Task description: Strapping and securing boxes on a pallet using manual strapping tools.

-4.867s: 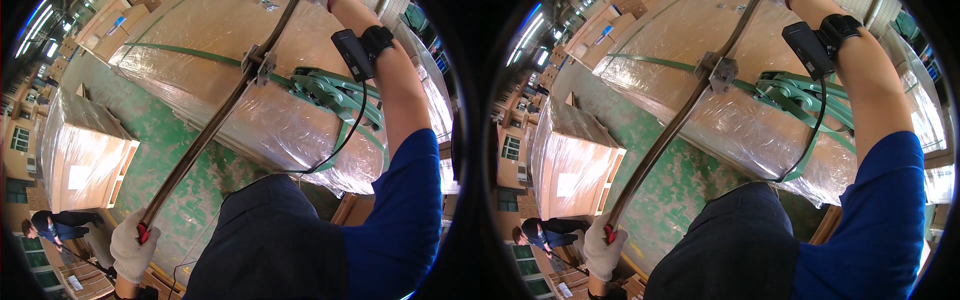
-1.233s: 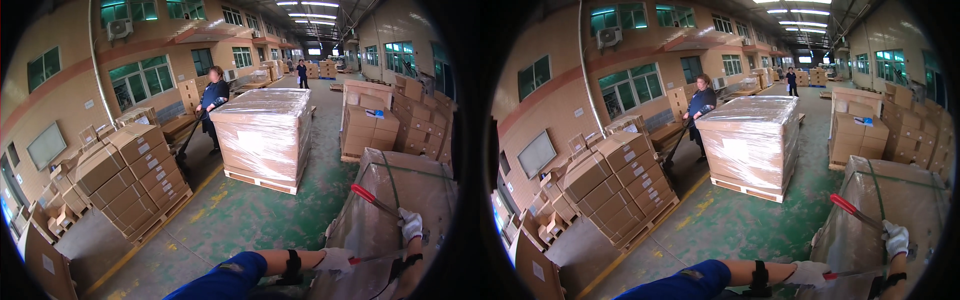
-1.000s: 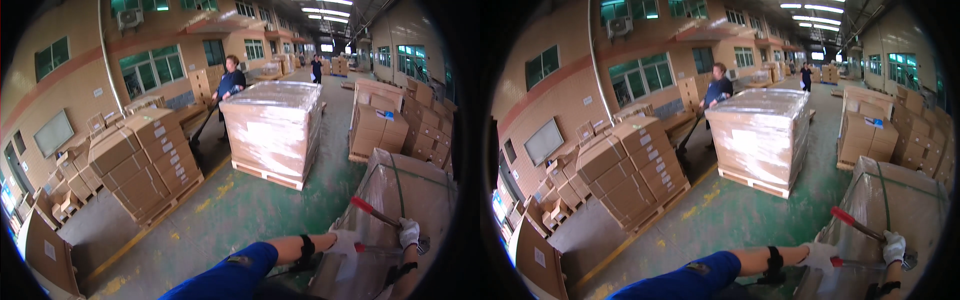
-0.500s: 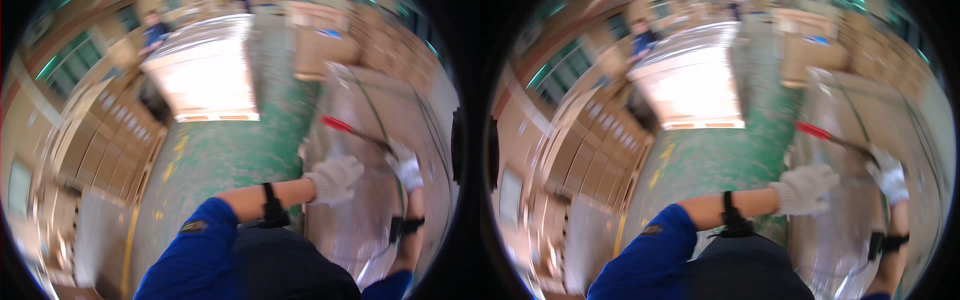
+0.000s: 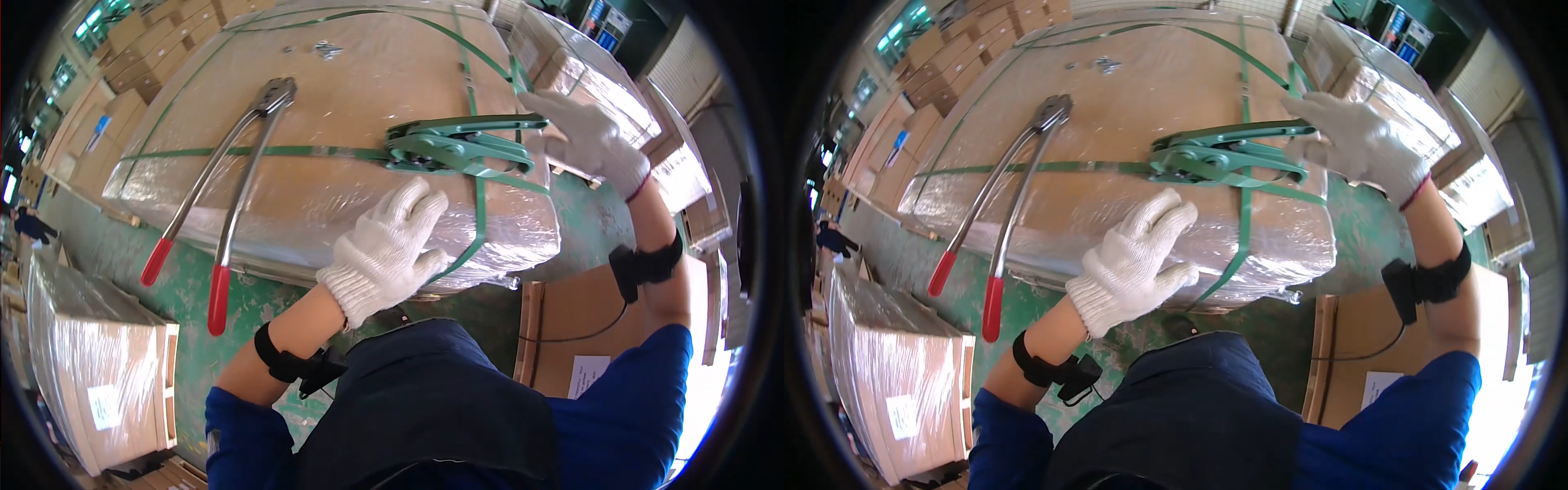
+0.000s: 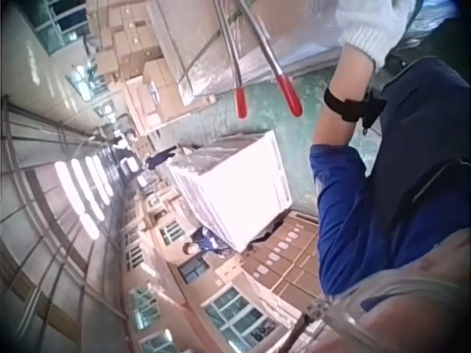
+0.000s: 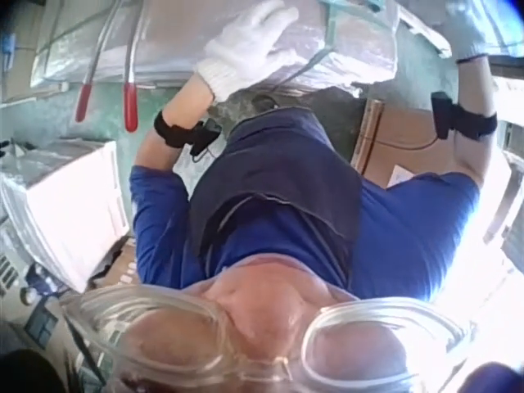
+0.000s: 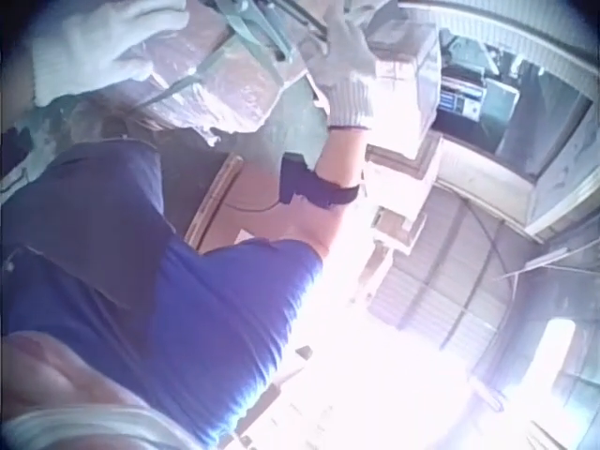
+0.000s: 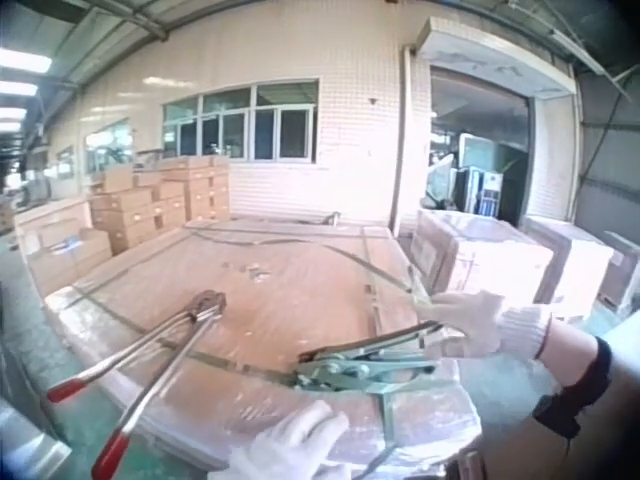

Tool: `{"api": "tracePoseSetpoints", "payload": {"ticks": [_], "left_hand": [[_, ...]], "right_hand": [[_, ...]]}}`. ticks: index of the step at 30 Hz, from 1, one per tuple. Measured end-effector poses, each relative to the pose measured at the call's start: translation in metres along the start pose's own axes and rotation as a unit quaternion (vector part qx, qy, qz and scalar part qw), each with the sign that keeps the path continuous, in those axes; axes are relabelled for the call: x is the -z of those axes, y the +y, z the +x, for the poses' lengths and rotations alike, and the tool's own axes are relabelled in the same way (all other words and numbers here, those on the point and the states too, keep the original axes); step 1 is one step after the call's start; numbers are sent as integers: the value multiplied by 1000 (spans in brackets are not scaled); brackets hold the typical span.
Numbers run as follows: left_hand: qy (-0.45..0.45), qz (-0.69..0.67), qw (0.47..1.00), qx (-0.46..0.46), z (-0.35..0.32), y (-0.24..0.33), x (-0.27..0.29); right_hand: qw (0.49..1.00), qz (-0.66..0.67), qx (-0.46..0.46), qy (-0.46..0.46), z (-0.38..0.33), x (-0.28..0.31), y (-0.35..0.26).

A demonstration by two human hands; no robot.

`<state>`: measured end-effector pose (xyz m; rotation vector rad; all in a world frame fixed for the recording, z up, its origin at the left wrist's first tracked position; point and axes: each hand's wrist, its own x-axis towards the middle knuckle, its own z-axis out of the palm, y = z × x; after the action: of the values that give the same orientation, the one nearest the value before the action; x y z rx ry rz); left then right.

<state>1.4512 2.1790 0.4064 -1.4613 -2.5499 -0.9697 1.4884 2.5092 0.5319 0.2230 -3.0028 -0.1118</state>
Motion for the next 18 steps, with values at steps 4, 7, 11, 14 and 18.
{"api": "tracePoseSetpoints", "payload": {"ticks": [4,7,11,14,18], "left_hand": [[91,117,985,-88,48,-4,-3],[97,195,974,-62,77,-7,7],[108,238,962,-83,105,-14,18],[-35,202,979,-15,134,-1,21],[-190,187,964,-4,167,-8,15]], "right_hand": [[994,-47,47,84,-17,-23,-8],[969,-168,109,146,4,-28,-8],[994,-89,59,-1,38,-29,-7],[983,-87,1,-162,63,-16,-3],[938,-90,17,-334,100,-19,4]]}}
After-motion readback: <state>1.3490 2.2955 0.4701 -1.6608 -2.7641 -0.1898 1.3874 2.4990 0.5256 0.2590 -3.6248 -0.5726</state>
